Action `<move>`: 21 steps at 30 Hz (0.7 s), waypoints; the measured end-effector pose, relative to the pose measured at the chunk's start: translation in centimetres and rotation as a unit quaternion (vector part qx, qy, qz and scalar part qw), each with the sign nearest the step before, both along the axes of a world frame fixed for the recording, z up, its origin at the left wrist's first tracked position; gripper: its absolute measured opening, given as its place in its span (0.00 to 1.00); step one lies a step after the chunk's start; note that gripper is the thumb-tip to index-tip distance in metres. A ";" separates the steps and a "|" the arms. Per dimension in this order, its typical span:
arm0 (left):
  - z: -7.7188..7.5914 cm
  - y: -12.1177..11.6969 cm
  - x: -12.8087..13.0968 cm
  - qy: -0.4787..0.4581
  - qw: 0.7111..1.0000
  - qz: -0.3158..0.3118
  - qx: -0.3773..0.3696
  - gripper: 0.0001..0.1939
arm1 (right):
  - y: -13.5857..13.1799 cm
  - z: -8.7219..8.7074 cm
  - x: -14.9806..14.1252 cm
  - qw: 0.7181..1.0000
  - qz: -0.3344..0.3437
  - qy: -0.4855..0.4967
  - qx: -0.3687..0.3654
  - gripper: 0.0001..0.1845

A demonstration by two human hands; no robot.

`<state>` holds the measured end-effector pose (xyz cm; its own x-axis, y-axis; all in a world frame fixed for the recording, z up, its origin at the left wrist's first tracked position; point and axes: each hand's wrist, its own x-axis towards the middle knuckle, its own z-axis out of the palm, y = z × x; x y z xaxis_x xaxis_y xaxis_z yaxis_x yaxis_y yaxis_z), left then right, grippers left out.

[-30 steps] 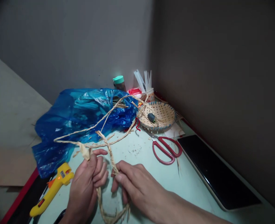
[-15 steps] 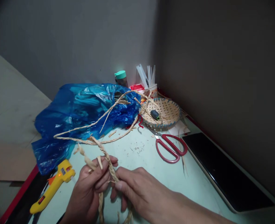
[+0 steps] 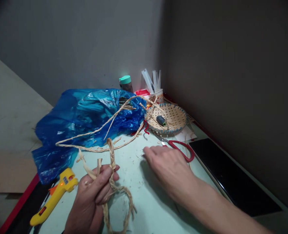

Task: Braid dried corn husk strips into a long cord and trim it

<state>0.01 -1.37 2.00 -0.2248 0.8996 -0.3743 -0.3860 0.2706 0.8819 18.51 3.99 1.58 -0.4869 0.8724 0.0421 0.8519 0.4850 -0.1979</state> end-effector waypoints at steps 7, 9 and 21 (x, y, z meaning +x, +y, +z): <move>0.6 -0.5 0.4 0.048 0.998 0.046 -0.008 0.18 | 2.5 -1.9 3.2 0.968 -0.102 -0.202 0.108 0.09; 0.7 -0.5 0.4 0.049 0.997 0.054 -0.009 0.18 | 2.5 -2.1 3.5 0.969 -0.101 -0.201 0.099 0.08; 0.6 0.1 -0.5 -0.035 0.998 0.051 0.028 0.16 | 0.6 -0.3 1.8 0.995 0.001 0.088 -0.043 0.07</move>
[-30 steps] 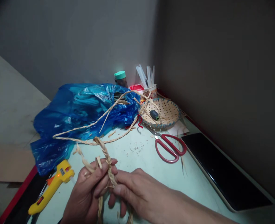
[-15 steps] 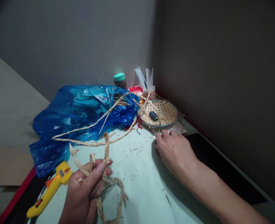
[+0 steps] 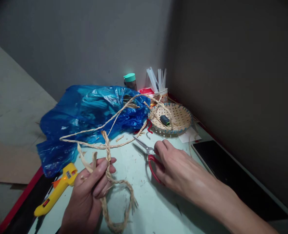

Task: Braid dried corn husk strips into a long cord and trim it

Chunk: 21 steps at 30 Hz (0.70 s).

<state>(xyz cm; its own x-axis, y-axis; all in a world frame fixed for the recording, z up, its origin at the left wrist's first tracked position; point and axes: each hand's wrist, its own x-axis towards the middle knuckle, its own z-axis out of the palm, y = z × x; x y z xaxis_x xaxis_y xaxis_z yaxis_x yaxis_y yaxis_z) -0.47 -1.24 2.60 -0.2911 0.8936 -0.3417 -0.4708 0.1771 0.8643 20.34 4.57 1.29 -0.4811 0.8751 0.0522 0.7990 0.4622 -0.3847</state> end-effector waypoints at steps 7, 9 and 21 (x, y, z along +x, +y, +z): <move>0.3 0.1 -0.3 -0.028 0.999 -0.022 0.031 0.13 | -1.3 2.1 -0.8 0.970 0.006 0.241 0.034 0.22; 0.4 -0.1 -0.4 -0.018 0.999 -0.022 0.027 0.13 | -1.7 2.1 -1.2 0.966 0.056 0.243 0.066 0.25; 0.0 -0.3 -0.7 -0.061 0.998 -0.007 0.015 0.13 | -2.6 1.2 -2.5 0.960 0.136 0.122 0.211 0.27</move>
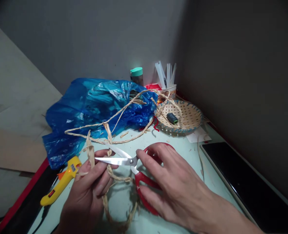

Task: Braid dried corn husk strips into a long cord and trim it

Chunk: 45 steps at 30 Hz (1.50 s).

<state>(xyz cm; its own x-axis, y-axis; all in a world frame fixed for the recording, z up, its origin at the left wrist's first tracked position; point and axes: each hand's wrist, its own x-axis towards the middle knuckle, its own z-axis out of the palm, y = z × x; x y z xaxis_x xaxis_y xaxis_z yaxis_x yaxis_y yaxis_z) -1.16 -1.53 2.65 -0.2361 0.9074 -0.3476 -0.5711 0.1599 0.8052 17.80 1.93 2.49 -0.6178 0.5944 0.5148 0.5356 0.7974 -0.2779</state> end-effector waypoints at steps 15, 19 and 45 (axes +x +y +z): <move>0.3 0.3 0.4 -0.004 1.000 -0.027 -0.011 0.14 | 0.2 -0.6 0.4 0.998 -0.005 -0.016 0.064 0.20; 0.3 0.4 0.2 -0.010 0.999 -0.043 -0.003 0.13 | 0.1 -0.3 0.4 0.998 -0.001 0.006 0.059 0.17; -0.5 -0.5 3.8 0.168 0.984 -0.036 -0.034 0.13 | 0.0 -0.5 -1.3 0.705 0.002 0.393 -0.590 0.27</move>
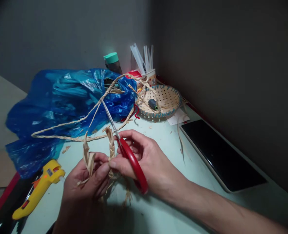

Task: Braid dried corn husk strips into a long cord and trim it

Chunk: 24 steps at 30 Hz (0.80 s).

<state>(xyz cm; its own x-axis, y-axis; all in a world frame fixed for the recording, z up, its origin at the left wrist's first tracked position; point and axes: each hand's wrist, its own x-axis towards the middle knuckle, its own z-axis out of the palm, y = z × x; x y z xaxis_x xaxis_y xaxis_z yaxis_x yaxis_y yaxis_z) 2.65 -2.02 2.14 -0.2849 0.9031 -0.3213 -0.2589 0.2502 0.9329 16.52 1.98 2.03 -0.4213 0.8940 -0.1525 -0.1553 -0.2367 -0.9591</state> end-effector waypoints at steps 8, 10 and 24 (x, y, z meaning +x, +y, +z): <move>-0.3 -0.1 -0.5 -0.040 0.998 -0.048 -0.006 0.13 | -0.2 0.6 -0.2 1.000 0.002 0.025 -0.017 0.27; -0.5 0.0 -0.7 -0.039 0.997 -0.059 -0.012 0.15 | -0.3 0.3 -0.2 0.999 0.005 0.048 -0.018 0.26; 0.0 -0.4 -0.2 0.120 0.992 0.009 0.042 0.12 | -0.3 -0.1 -0.4 0.999 -0.019 0.048 -0.011 0.27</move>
